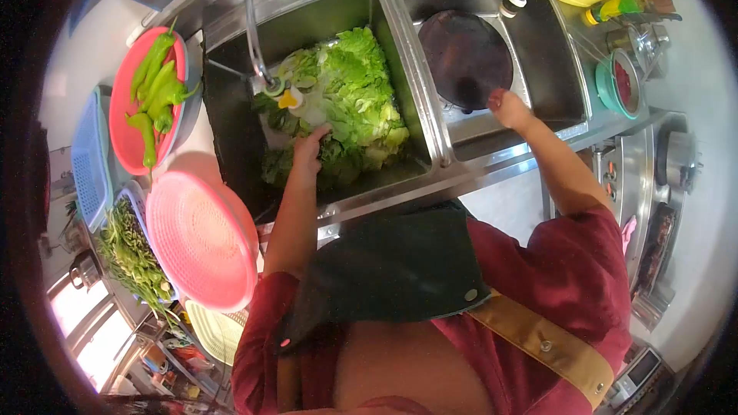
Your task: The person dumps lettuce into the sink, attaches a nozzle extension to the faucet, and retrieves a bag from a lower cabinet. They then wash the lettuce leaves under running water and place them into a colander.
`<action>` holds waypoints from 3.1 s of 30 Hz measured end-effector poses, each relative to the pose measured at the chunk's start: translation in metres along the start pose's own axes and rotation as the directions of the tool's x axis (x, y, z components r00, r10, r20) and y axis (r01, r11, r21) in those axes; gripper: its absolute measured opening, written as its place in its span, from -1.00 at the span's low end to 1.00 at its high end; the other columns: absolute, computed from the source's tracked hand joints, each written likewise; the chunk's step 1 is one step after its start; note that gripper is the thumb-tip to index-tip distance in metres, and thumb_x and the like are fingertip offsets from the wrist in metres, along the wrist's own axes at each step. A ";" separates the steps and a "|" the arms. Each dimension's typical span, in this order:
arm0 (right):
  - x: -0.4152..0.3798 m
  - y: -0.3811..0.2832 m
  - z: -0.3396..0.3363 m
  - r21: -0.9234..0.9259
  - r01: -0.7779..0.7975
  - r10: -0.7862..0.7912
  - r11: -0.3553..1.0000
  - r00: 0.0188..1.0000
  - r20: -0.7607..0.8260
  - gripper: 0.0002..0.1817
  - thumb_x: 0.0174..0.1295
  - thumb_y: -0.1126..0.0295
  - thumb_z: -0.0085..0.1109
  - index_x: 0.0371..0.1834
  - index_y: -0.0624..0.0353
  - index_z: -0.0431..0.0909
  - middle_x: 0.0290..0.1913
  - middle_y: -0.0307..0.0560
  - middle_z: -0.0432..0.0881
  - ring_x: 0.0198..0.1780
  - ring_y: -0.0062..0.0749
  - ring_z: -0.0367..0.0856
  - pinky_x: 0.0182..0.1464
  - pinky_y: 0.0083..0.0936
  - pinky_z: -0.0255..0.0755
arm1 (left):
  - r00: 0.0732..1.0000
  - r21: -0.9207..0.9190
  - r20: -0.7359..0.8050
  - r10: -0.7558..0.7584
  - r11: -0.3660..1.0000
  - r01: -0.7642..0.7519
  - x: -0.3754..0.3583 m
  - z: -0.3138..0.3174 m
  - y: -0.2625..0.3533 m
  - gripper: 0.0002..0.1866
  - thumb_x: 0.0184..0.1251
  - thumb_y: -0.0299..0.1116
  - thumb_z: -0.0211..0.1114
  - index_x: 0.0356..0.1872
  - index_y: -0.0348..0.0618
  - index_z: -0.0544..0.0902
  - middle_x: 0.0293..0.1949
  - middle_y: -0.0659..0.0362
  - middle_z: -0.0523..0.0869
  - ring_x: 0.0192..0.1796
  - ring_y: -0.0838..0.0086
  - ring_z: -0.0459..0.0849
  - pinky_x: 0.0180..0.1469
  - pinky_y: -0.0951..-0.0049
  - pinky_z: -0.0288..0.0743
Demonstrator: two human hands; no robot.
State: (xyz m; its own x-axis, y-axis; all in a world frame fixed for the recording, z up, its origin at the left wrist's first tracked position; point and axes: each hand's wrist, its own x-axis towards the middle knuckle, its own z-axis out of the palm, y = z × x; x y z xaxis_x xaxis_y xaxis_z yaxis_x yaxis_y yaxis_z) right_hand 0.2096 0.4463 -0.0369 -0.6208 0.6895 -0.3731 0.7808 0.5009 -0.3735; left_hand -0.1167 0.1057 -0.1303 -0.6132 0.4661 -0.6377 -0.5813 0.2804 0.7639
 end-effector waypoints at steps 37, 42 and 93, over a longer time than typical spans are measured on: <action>0.070 -0.363 0.159 0.569 0.243 -0.476 0.786 0.824 0.306 -0.32 0.16 -0.07 0.01 0.15 0.31 0.32 0.15 0.16 0.38 0.17 -0.06 0.34 0.16 -0.32 0.22 | 1.000 -0.229 -0.018 0.018 0.973 -0.021 -0.069 -0.060 0.076 0.00 -0.16 -0.12 0.47 0.27 -0.13 0.01 0.13 0.01 0.34 0.15 0.26 0.36 0.12 0.22 0.26; 0.045 -0.378 0.156 0.517 0.348 -0.421 0.782 0.907 0.025 -0.28 0.10 -0.06 0.08 0.15 0.32 0.28 0.11 0.22 0.38 0.16 -0.10 0.34 0.17 -0.35 0.21 | 0.976 -0.214 -0.187 0.114 0.965 -0.154 -0.052 -0.042 0.071 -0.07 -0.16 -0.16 0.45 0.27 -0.03 0.08 0.13 0.05 0.36 0.14 0.22 0.37 0.07 0.11 0.31; 0.112 -0.290 0.158 0.639 -0.043 -0.316 0.768 0.842 0.437 -0.64 0.23 0.25 -0.06 0.08 0.11 0.37 -0.08 -0.17 0.49 -0.11 -0.39 0.36 -0.06 -0.37 0.27 | 0.996 -0.323 0.003 0.090 0.942 -0.084 -0.030 -0.053 0.049 -0.57 0.08 -0.39 0.28 0.02 -0.19 0.47 -0.09 0.13 0.58 -0.10 0.37 0.55 -0.04 0.35 0.40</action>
State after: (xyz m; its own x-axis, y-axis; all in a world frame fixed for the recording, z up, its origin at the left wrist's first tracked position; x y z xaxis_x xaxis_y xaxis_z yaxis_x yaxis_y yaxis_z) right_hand -0.0972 0.2955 -0.1049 -0.8006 0.1937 -0.5670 0.5811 0.0206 -0.8135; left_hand -0.1550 0.0613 -0.0785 -0.6616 0.4919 -0.5659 -0.6691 -0.0465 0.7418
